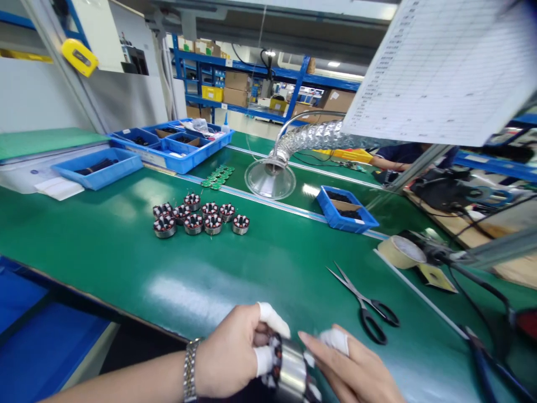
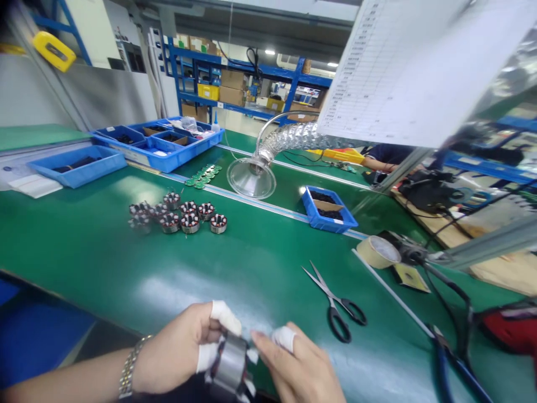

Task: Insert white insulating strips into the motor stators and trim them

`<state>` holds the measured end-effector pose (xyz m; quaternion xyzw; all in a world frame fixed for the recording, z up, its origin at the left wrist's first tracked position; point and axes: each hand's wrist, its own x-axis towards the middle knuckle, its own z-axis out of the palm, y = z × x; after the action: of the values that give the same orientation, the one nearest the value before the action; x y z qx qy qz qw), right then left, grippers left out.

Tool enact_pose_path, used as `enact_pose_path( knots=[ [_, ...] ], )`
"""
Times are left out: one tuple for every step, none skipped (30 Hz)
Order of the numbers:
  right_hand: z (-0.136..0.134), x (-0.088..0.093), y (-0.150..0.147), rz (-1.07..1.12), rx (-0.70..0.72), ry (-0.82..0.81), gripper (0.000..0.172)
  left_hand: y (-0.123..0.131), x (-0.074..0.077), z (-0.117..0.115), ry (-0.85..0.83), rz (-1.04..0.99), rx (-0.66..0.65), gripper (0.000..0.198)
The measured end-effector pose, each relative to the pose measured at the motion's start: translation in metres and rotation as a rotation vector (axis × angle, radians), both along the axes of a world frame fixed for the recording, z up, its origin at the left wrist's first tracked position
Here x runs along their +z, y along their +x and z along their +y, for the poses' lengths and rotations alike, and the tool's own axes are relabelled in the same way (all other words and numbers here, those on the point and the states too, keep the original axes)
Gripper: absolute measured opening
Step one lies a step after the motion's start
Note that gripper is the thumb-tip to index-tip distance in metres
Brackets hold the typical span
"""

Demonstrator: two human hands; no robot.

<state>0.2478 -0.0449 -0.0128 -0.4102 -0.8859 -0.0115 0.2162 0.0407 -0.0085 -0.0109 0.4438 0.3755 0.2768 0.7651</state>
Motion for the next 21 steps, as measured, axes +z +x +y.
enact_pose_path(
  knots=[
    [0.005, 0.001, 0.004, 0.001, -0.043, 0.053, 0.030, -0.001, -0.001, 0.003, -0.015, -0.001, 0.023, 0.022],
    [0.011, 0.000, 0.011, -0.005, -0.102, 0.122, 0.029, -0.002, -0.003, 0.006, -0.034, -0.006, 0.046, 0.022],
    [0.018, -0.003, 0.022, -0.031, -0.183, 0.189, 0.029, -0.003, -0.005, 0.009, -0.049, -0.018, 0.075, 0.020],
    [0.024, -0.008, 0.035, -0.069, -0.291, 0.249, 0.029, -0.004, -0.007, 0.013, -0.064, -0.037, 0.113, 0.018],
    [0.029, -0.014, 0.050, -0.114, -0.424, 0.306, 0.030, -0.006, -0.009, 0.017, -0.076, -0.067, 0.159, 0.016],
    [0.032, -0.023, 0.064, -0.193, -0.552, 0.318, 0.033, -0.008, -0.011, 0.020, -0.086, -0.097, 0.214, 0.016],
    [0.035, -0.032, 0.077, -0.224, -0.608, 0.311, 0.035, -0.009, -0.013, 0.023, -0.096, -0.126, 0.271, 0.017],
    [0.035, -0.041, 0.087, -0.253, -0.648, 0.297, 0.037, -0.011, -0.015, 0.025, -0.111, -0.150, 0.320, 0.019],
    [0.035, -0.050, 0.094, -0.276, -0.674, 0.272, 0.038, -0.012, -0.016, 0.026, -0.128, -0.168, 0.353, 0.020],
    [0.033, -0.057, 0.097, -0.288, -0.688, 0.246, 0.038, -0.013, -0.017, 0.027, -0.143, -0.178, 0.373, 0.022],
    [0.031, -0.062, 0.097, -0.303, -0.706, 0.219, 0.036, -0.014, -0.018, 0.027, -0.149, -0.180, 0.384, 0.023],
    [0.028, -0.064, 0.096, -0.317, -0.727, 0.190, 0.035, -0.014, -0.018, 0.026, -0.148, -0.177, 0.390, 0.023],
    [0.024, -0.064, 0.093, -0.331, -0.750, 0.161, 0.036, -0.014, -0.018, 0.025, -0.144, -0.173, 0.392, 0.024],
    [0.021, -0.063, 0.090, -0.344, -0.772, 0.132, 0.038, -0.014, -0.018, 0.024, -0.140, -0.170, 0.393, 0.024],
    [0.018, -0.060, 0.088, -0.355, -0.794, 0.103, 0.040, -0.013, -0.018, 0.024, -0.134, -0.168, 0.393, 0.025],
    [0.016, -0.056, 0.087, -0.364, -0.815, 0.073, 0.042, -0.012, -0.017, 0.023, -0.126, -0.165, 0.393, 0.025],
    [0.015, -0.053, 0.087, -0.370, -0.832, 0.041, 0.044, -0.010, -0.017, 0.023, -0.112, -0.164, 0.393, 0.026],
    [0.016, -0.050, 0.087, -0.372, -0.843, 0.011, 0.045, -0.009, -0.017, 0.023, -0.094, -0.163, 0.396, 0.026],
    [0.017, -0.047, 0.089, -0.368, -0.849, -0.019, 0.046, -0.007, -0.016, 0.024, -0.067, -0.164, 0.406, 0.026],
    [0.019, -0.044, 0.092, -0.359, -0.851, -0.048, 0.048, -0.006, -0.016, 0.024, -0.032, -0.164, 0.423, 0.026],
    [0.021, -0.042, 0.094, -0.346, -0.852, -0.075, 0.048, -0.004, -0.017, 0.025, 0.005, -0.163, 0.444, 0.027]
  ],
)
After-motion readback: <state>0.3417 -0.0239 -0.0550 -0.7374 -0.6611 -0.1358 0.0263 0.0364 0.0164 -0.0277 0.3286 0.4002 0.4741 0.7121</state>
